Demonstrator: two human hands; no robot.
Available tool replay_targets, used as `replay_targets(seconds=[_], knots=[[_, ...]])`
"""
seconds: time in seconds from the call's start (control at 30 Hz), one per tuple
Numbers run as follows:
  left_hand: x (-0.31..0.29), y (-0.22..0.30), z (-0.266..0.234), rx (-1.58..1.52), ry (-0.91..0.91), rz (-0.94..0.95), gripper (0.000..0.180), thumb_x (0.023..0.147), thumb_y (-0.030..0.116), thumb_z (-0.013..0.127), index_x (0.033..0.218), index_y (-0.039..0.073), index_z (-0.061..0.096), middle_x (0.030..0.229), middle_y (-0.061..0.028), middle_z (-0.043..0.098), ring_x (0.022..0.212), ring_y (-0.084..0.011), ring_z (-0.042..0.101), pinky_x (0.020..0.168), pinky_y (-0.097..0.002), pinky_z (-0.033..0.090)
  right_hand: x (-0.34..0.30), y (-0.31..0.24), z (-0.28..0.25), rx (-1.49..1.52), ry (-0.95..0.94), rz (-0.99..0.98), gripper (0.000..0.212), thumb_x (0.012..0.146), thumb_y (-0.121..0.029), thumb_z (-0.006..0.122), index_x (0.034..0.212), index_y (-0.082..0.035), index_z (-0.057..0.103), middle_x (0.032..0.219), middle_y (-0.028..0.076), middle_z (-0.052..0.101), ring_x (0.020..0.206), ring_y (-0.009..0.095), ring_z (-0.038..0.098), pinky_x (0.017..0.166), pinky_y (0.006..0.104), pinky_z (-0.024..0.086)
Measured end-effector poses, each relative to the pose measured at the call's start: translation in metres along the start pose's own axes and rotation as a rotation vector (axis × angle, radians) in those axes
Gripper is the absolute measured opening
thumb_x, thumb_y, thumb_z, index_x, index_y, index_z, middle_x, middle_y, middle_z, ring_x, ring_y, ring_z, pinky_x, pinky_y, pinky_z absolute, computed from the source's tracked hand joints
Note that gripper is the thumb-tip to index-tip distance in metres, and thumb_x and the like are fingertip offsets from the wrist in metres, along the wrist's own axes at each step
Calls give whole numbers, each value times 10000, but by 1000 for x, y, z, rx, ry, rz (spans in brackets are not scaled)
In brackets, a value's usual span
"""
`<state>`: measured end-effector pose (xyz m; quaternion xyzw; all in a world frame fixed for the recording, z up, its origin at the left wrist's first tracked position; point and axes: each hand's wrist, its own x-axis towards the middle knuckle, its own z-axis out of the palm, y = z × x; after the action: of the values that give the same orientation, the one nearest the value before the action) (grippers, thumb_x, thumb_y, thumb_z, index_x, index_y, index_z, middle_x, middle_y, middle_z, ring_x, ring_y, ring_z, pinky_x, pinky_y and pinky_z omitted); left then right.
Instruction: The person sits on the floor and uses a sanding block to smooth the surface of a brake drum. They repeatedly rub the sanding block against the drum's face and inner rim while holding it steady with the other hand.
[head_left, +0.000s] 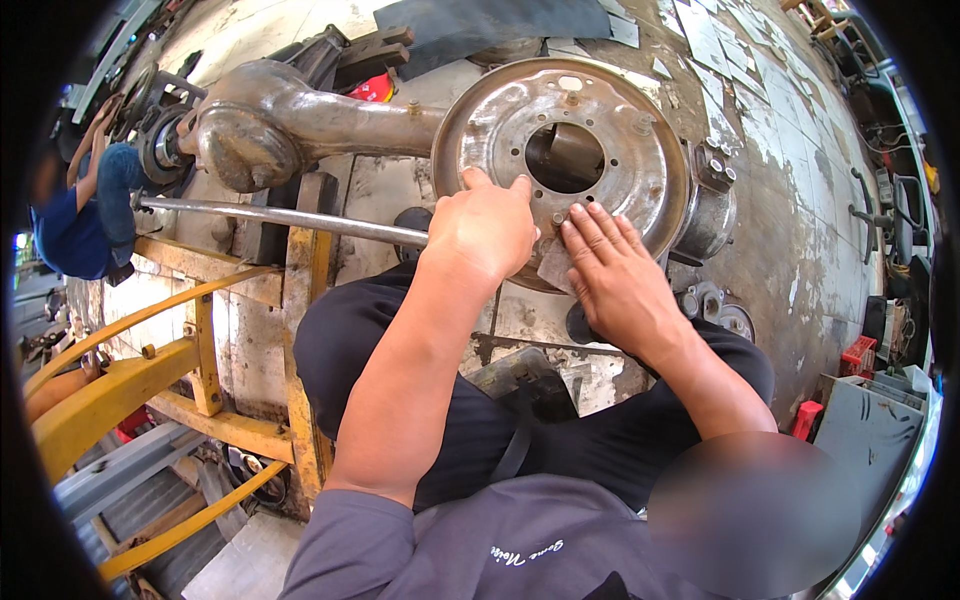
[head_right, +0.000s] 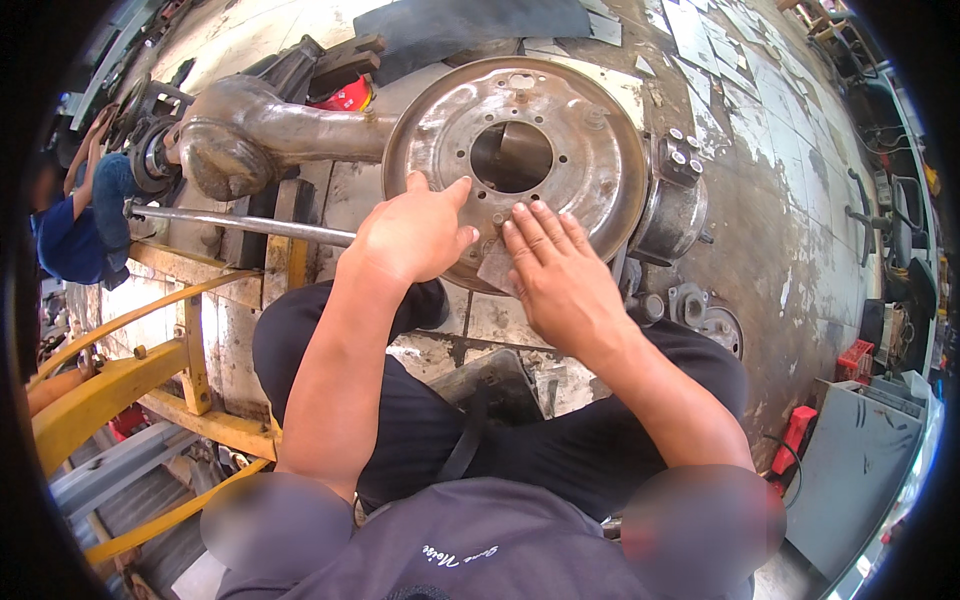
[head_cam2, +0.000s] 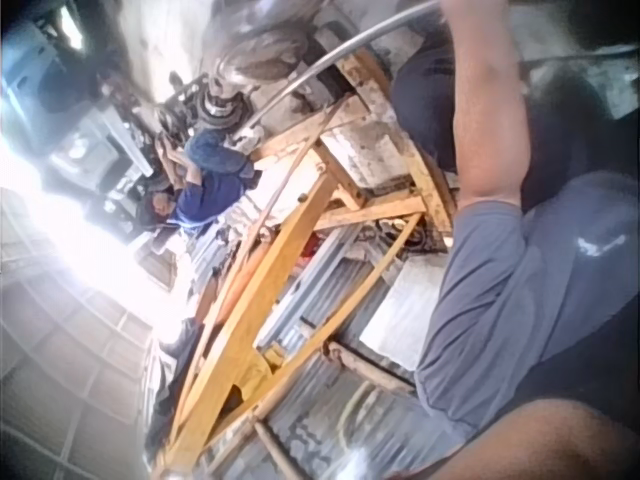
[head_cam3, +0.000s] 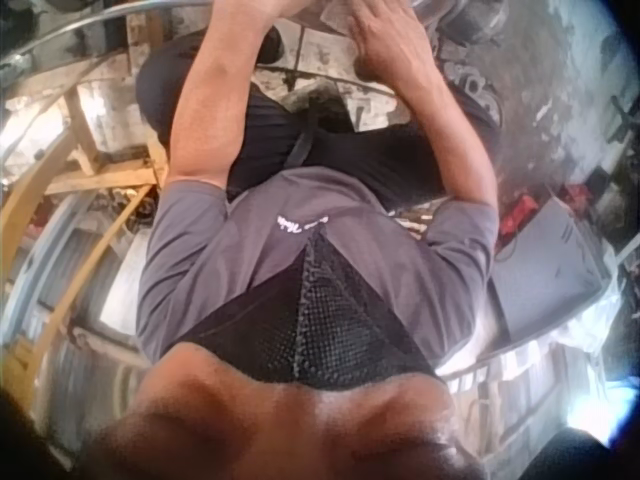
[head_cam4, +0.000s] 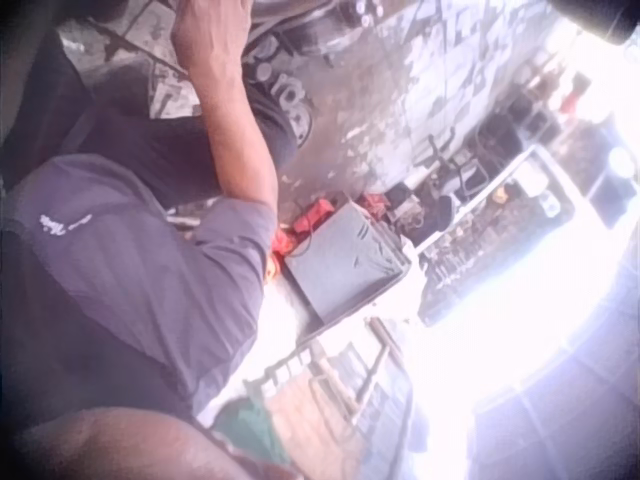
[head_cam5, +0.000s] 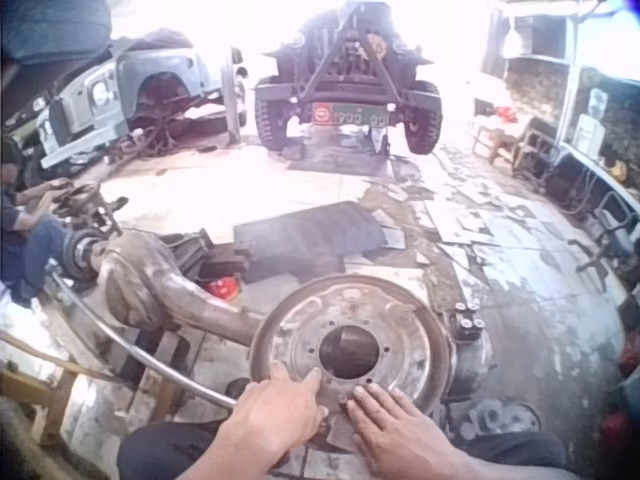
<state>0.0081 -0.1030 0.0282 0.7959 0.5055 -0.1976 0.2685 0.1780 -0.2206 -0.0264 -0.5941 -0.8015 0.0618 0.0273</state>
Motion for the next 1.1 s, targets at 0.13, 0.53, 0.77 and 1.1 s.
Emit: replay_targets(seconds=[0.13,0.53,0.77,1.1], knots=[[3,-2,5,0,29,-7,589,999,362,588,1532,175,421,1478,-325,421,1204,-450,611,1049,-495,493,4,3,3,-91,-37,99,541,1047,-253,438,1505,36,417,1595,219,374,1507,350,317,1250,477,218],[2,-3,3,-19,18,-7,585,1001,351,585,1524,145,421,1487,-330,414,1218,-455,600,1055,-495,489,0,-1,1,-57,-44,34,547,1050,-274,434,1493,46,431,1584,226,389,1501,345,334,1242,477,236],[3,-3,7,7,56,1,614,988,377,602,1530,154,418,1505,-345,389,1223,-469,593,1052,-494,491,4,6,2,-143,-3,80,547,1033,-286,460,1477,35,461,1578,207,406,1486,346,356,1229,482,256],[4,-4,7,6,43,6,647,981,399,608,1548,171,396,1481,-324,404,1198,-474,607,1030,-514,502,-5,-4,-1,12,-45,-8,579,1022,-308,492,1466,61,457,1577,238,395,1487,364,348,1232,494,244]])
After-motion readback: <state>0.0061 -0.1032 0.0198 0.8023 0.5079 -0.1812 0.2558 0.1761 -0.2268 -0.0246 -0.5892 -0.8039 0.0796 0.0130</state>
